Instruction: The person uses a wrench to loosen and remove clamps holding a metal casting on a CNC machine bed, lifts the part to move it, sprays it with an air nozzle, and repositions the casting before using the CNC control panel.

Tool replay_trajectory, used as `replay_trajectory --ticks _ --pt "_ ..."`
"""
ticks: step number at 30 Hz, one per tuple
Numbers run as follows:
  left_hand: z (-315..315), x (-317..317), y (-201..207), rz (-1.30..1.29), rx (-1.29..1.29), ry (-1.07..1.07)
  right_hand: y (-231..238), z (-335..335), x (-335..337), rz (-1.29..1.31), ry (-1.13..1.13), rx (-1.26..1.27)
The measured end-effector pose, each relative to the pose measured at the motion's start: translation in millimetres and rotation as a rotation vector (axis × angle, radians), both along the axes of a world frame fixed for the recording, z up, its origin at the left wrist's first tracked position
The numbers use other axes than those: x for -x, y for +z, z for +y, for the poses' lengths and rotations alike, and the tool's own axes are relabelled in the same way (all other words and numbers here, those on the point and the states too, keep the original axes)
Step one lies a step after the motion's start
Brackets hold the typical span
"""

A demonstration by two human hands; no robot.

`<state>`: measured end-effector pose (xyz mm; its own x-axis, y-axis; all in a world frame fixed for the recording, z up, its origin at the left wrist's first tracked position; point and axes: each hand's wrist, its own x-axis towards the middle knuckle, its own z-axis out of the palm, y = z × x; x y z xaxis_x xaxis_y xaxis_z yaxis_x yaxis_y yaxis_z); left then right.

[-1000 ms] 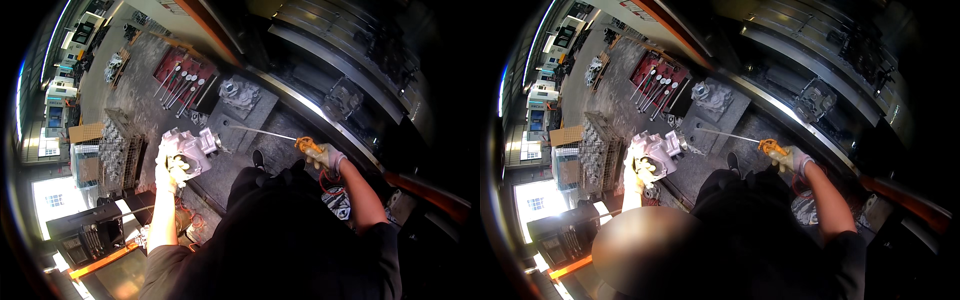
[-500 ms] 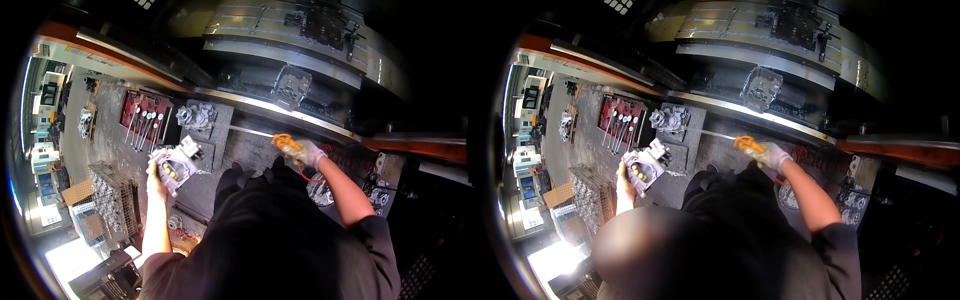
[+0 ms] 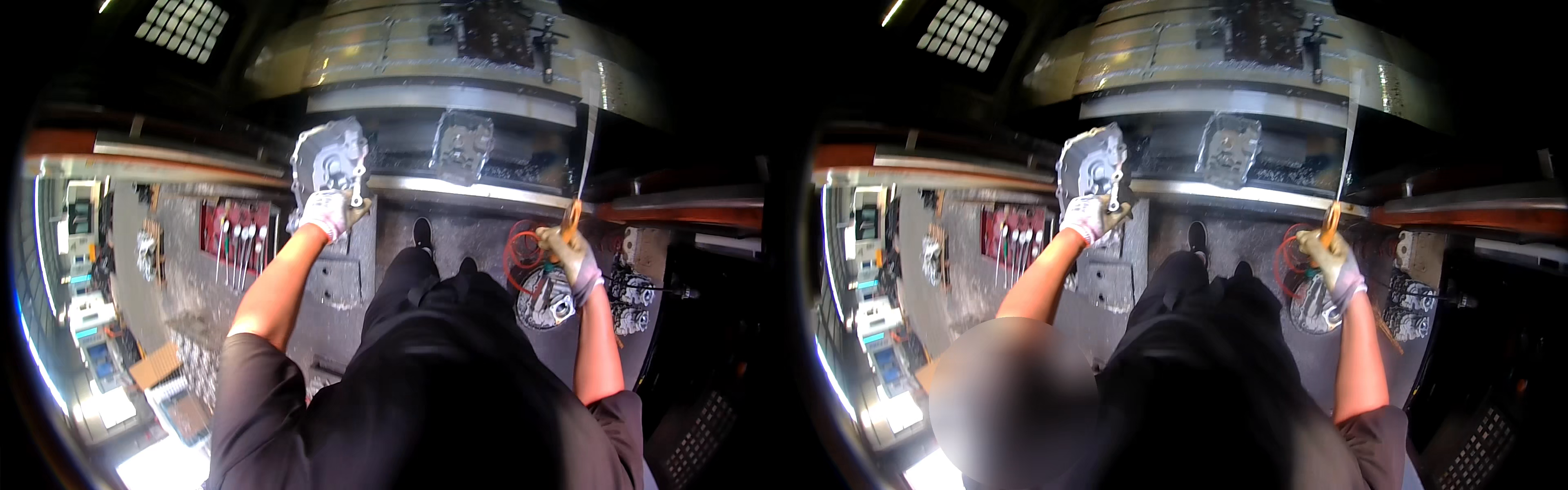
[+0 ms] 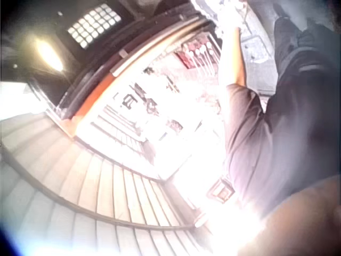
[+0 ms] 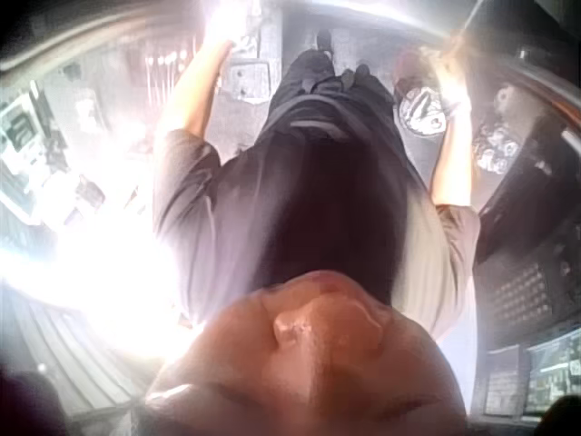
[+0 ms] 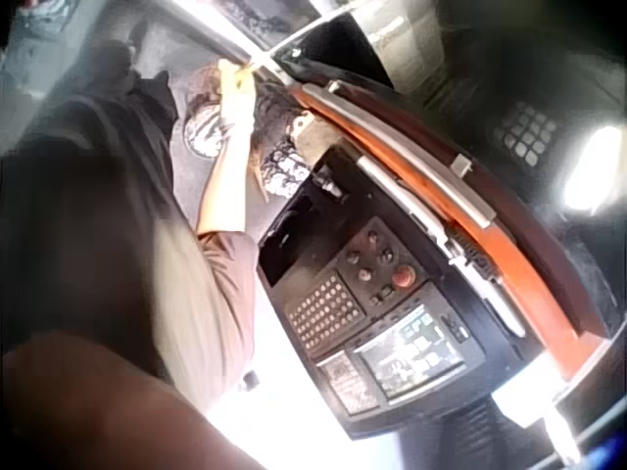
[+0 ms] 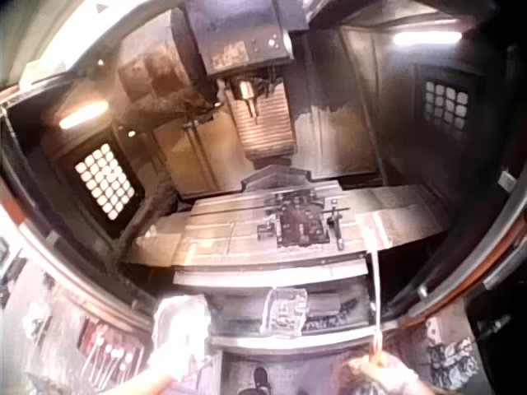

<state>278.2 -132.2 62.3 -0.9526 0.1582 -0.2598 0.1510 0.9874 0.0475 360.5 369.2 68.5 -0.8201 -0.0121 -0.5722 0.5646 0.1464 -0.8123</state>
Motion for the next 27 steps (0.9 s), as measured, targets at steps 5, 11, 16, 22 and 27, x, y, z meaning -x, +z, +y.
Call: replay_trajectory --ticks 5,11,16,22,27 --pt "2 60 -20 0.018 -0.049 -0.048 -48 -11 -16 0.127 -0.470 0.307" --pt "-36 136 -38 -0.381 -0.809 0.444 -85 45 23 0.449 -0.609 -0.195" --pt "-56 158 -10 -0.332 -1.378 0.663 -39 127 70 0.326 -0.782 -0.210" --pt "-72 177 5 -0.406 -1.723 0.709 -7 93 87 -0.224 -0.500 -1.030" --pt "-63 197 34 -0.363 -1.446 0.610 -65 -25 136 -0.103 -0.566 -0.362"
